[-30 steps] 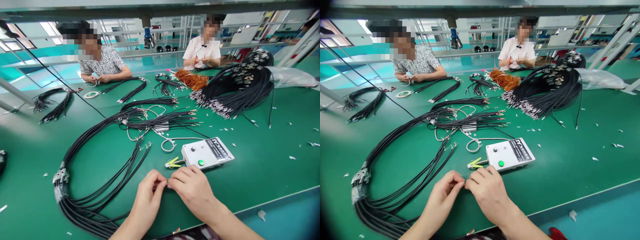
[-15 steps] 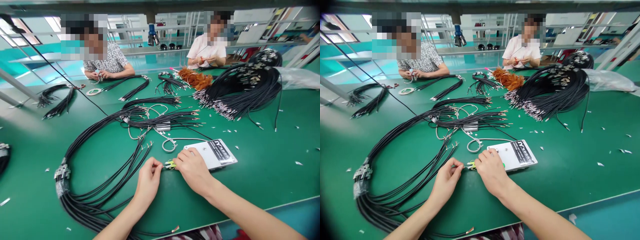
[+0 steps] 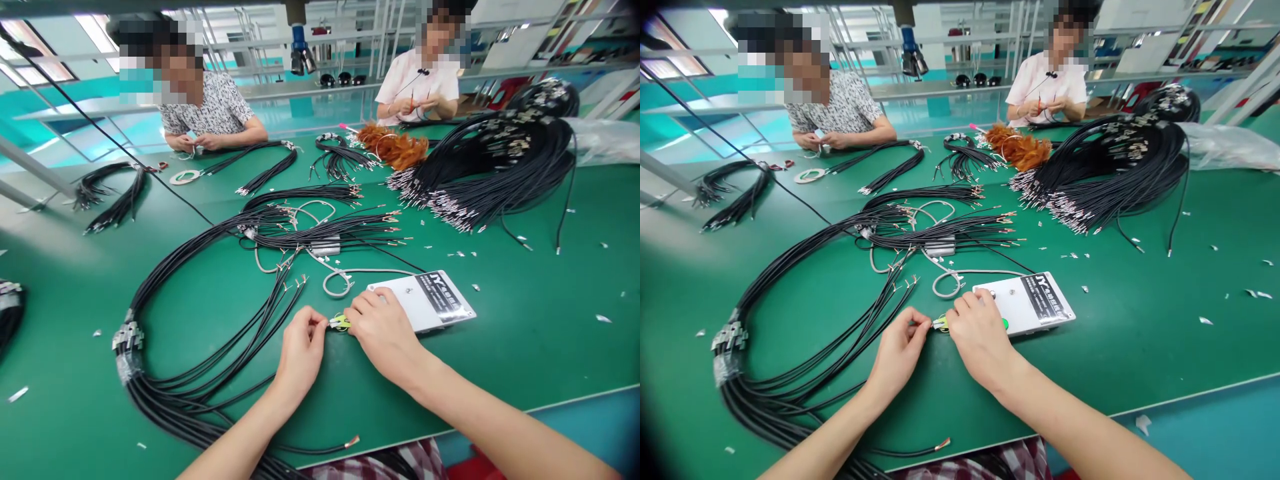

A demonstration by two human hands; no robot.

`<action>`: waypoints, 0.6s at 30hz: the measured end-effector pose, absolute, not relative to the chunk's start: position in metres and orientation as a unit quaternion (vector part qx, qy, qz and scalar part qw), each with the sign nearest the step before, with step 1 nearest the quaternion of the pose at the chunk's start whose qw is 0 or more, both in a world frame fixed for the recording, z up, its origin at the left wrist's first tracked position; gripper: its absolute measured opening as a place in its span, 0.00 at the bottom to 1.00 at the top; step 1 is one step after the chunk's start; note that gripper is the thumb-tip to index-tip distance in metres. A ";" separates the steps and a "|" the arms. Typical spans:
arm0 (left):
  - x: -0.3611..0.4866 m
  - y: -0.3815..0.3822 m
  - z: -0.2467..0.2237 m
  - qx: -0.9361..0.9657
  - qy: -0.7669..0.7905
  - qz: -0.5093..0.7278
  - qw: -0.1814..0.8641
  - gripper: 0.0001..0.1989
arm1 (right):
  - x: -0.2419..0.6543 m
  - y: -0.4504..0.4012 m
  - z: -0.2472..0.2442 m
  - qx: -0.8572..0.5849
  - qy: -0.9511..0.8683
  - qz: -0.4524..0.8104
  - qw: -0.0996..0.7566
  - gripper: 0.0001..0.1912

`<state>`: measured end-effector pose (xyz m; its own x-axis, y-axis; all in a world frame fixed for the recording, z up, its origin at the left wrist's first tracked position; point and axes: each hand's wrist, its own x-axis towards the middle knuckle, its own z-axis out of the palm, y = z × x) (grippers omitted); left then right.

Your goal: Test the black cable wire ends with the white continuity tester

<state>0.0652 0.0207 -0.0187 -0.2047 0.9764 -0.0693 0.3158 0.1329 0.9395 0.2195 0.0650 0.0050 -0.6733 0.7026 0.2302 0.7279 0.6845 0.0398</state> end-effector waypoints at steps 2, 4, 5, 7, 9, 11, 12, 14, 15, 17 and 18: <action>0.065 0.021 -0.019 0.504 0.647 0.424 0.384 0.08 | 0.222 0.064 0.008 -0.391 -0.913 -0.052 0.105 0.03; 0.064 0.021 -0.020 0.508 0.647 0.418 0.385 0.08 | 0.232 0.061 0.012 -0.386 -0.911 -0.031 0.141 0.04; 0.064 0.021 -0.020 0.510 0.646 0.416 0.386 0.08 | 0.240 0.058 0.014 -0.386 -0.905 -0.022 0.175 0.07; 0.063 0.021 -0.021 0.513 0.644 0.414 0.387 0.08 | 0.260 0.050 0.014 -0.400 -0.878 -0.016 0.262 0.09; 0.062 0.021 -0.021 0.515 0.642 0.415 0.387 0.08 | 0.281 0.039 0.010 -0.431 -0.834 -0.030 0.342 0.08; 0.061 0.022 -0.023 0.516 0.640 0.417 0.387 0.08 | 0.296 0.026 0.001 -0.444 -0.808 -0.042 0.384 0.06; 0.060 0.023 -0.023 0.516 0.640 0.418 0.386 0.08 | 0.299 0.020 -0.004 -0.444 -0.808 -0.040 0.386 0.06; 0.060 0.023 -0.025 0.518 0.641 0.416 0.384 0.08 | 0.301 0.011 -0.014 -0.443 -0.810 -0.038 0.382 0.06; 0.060 0.023 -0.025 0.520 0.642 0.414 0.383 0.08 | 0.299 0.008 -0.018 -0.445 -0.809 -0.042 0.382 0.06; 0.059 0.022 -0.026 0.524 0.644 0.409 0.379 0.08 | 0.295 0.006 -0.023 -0.455 -0.800 -0.062 0.386 0.06; 0.058 0.022 -0.026 0.526 0.644 0.407 0.377 0.07 | 0.293 0.007 -0.025 -0.458 -0.797 -0.074 0.387 0.06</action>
<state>0.0579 0.0215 -0.0259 -0.1617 0.9851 -0.0582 0.3709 0.1153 0.9215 0.2932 0.0066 -0.0253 -0.2802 0.6725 0.6850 0.7873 0.5692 -0.2369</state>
